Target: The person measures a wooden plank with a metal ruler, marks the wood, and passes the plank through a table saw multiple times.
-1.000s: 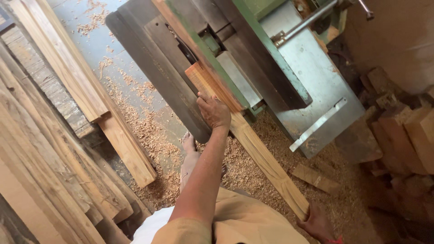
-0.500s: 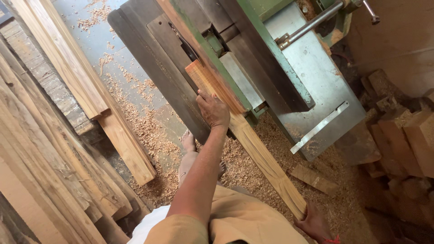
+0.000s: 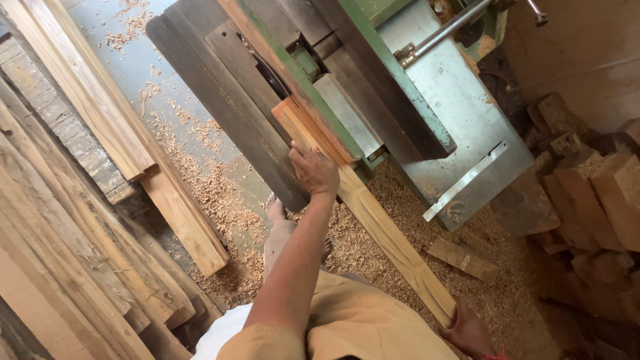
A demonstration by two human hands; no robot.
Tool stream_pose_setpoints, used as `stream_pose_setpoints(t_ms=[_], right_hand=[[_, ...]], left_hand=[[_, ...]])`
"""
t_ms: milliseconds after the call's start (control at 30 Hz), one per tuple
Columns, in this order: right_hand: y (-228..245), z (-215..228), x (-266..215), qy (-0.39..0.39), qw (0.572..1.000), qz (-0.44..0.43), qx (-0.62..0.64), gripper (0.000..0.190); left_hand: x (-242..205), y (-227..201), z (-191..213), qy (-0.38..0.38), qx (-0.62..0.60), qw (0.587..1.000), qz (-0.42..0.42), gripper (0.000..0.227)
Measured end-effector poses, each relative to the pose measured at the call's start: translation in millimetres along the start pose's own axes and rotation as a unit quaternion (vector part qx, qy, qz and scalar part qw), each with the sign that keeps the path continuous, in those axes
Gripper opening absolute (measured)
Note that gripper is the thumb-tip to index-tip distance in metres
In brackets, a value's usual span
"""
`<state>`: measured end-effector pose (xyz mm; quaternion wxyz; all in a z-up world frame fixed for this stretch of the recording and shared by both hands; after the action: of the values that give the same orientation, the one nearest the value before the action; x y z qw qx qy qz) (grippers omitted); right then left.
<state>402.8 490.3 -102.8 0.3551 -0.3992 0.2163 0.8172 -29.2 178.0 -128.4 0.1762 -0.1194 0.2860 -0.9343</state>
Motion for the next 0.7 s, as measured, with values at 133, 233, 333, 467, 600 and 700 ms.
stream_pose_setpoints(t_ms=[133,233,333,467,600,700], right_hand=[[21.8,1.5,6.2,-0.003,1.0,0.01,0.014,0.097],[28.8,3.2,15.0,0.01,0.999,0.021,0.021,0.082],[20.6,-4.3,15.3,0.036,0.999,-0.027,-0.029,0.074],[13.7,3.9,1.1,-0.035,0.992,0.081,0.084,0.094],[-12.0,6.1,-15.1,-0.008,1.0,0.013,-0.017,0.086],[-22.6,-1.1,-24.4,0.011,0.996,-0.024,-0.082,0.08]], left_hand=[[27.0,3.3,-2.8,-0.028,0.029,0.999,-0.022,0.064],[39.2,2.9,-2.2,-0.019,0.03,0.999,-0.014,0.064],[41.0,1.8,6.0,0.029,0.0,1.0,0.009,0.064],[16.8,-9.8,32.0,0.107,-0.067,0.992,0.013,0.067],[-56.9,4.7,62.2,0.208,-0.102,0.972,-0.033,0.075],[-86.7,30.9,73.9,0.234,-0.126,0.964,-0.016,0.075]])
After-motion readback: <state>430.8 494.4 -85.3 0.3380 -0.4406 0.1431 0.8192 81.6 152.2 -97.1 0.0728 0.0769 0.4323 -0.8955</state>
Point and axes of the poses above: each hand's wrist, its own x-axis towards the middle knuckle, its own z-axis out of the back of the hand, y = z × x, the point moved 4 cm from there along x, towards the middle knuckle, and after that the axes turned 5 degrees about x, right-handed, at the moved point
